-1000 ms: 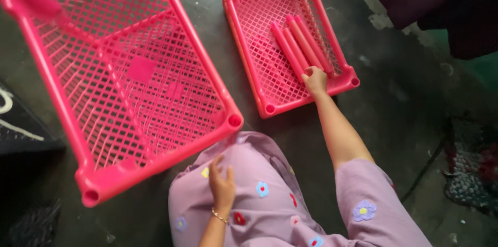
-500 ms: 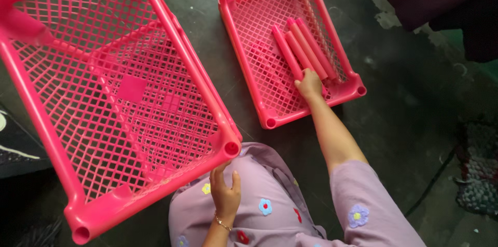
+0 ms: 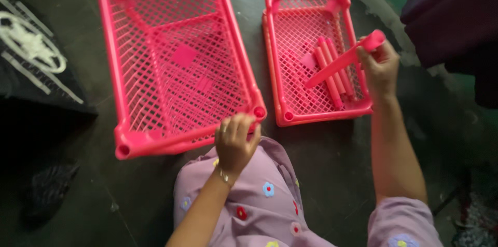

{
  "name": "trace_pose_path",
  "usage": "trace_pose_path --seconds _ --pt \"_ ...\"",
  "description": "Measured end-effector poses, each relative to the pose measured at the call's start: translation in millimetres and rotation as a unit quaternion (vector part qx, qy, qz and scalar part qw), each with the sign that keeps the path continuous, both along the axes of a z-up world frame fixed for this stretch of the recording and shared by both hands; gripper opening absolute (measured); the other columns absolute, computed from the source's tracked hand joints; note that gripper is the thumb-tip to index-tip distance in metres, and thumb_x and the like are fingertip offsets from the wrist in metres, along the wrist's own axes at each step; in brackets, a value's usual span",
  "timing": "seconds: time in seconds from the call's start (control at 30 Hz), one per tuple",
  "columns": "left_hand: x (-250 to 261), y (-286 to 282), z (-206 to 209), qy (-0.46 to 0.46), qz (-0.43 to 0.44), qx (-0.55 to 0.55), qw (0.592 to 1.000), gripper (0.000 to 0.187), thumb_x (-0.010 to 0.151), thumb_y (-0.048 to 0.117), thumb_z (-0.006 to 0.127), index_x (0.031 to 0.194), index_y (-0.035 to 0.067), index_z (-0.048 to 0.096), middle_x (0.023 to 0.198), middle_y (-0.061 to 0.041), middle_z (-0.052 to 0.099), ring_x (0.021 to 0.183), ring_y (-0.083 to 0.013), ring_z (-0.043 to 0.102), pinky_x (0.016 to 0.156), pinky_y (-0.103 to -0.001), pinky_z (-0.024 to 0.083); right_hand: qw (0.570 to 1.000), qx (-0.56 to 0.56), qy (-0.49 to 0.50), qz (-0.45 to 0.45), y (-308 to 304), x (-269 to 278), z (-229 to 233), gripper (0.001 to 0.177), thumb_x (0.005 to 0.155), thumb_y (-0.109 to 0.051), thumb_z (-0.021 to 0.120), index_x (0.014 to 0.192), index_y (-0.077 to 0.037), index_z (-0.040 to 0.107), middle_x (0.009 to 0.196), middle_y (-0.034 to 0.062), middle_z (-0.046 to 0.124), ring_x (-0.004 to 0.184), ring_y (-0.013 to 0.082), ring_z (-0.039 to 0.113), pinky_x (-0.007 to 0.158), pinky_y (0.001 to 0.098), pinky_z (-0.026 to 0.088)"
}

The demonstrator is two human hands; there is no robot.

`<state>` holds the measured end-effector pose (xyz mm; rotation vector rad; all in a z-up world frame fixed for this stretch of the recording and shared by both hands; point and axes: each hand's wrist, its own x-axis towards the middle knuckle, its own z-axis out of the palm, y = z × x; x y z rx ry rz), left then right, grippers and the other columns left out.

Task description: The person assembles a pink plastic basket by inserting vertical support rods into the mesh frame. They repeatedly adjust and reinsert the rods to secure the structure.

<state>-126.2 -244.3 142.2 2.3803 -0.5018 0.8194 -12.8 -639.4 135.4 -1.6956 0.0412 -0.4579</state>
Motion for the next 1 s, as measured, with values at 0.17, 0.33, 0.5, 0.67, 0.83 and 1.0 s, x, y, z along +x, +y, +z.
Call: trace_pose_path --seconds 0.17,0.33,0.5,0.67,0.83,1.0 --pt "26 -1 6 0.075 -0.071 -0.055 0.993 0.032 0.081 0.026 0.080 0.108 0.014 0.069 0.109 -0.007 0.068 0.106 -0.0309 0.066 0.090 -0.044 0.050 0.990 0.005 -0.049 0.134 80 -44 121 0.034 0.106 -0.008 0.073 0.137 -0.001 0.059 0.113 0.0063 0.071 0.087 0.0076 0.064 0.077 0.0229 0.052" --pt "38 3 -2 0.211 -0.089 -0.148 0.962 0.042 0.081 0.031 0.083 0.117 0.014 0.069 0.107 -0.005 0.071 0.100 -0.0257 0.071 0.086 -0.039 0.057 0.973 -0.047 -0.097 0.206 147 -69 184 0.037 0.104 -0.006 0.071 0.139 -0.001 0.058 0.122 0.0058 0.070 0.106 0.0109 0.069 0.083 0.0241 0.057" --pt "33 7 -8 0.198 -0.095 -0.124 0.968 0.043 0.078 0.034 0.084 0.114 0.015 0.069 0.107 -0.005 0.071 0.096 -0.0270 0.072 0.078 -0.040 0.057 0.952 -0.216 -0.133 0.170 199 -71 189 0.038 0.097 -0.006 0.078 0.130 -0.002 0.061 0.117 0.0043 0.071 0.105 0.0099 0.071 0.083 0.0258 0.062" --pt "34 3 -14 0.194 -0.077 -0.110 0.972 0.039 0.082 0.039 0.084 0.112 0.017 0.071 0.105 -0.005 0.070 0.093 -0.0285 0.071 0.077 -0.042 0.057 0.951 -0.240 -0.123 0.151 220 -71 182 0.034 0.095 -0.009 0.080 0.124 -0.003 0.063 0.103 0.0026 0.071 0.091 0.0074 0.068 0.071 0.0243 0.056" --pt "44 -3 -26 0.178 -0.062 -0.105 0.977 0.039 0.080 0.041 0.083 0.110 0.018 0.073 0.104 -0.004 0.070 0.094 -0.0281 0.071 0.079 -0.043 0.057 0.970 -0.200 -0.063 0.125 216 -60 170 0.034 0.096 -0.015 0.081 0.120 -0.004 0.059 0.095 0.0011 0.072 0.083 0.0050 0.067 0.069 0.0248 0.055" --pt "48 -6 -34 0.164 -0.056 -0.096 0.980 0.041 0.080 0.041 0.083 0.111 0.017 0.072 0.104 -0.005 0.070 0.095 -0.0287 0.070 0.080 -0.044 0.055 0.921 -0.307 -0.044 0.236 205 -51 140 0.041 0.086 -0.014 0.084 0.120 -0.005 0.063 0.099 0.0021 0.071 0.084 0.0094 0.065 0.070 0.0297 0.055"
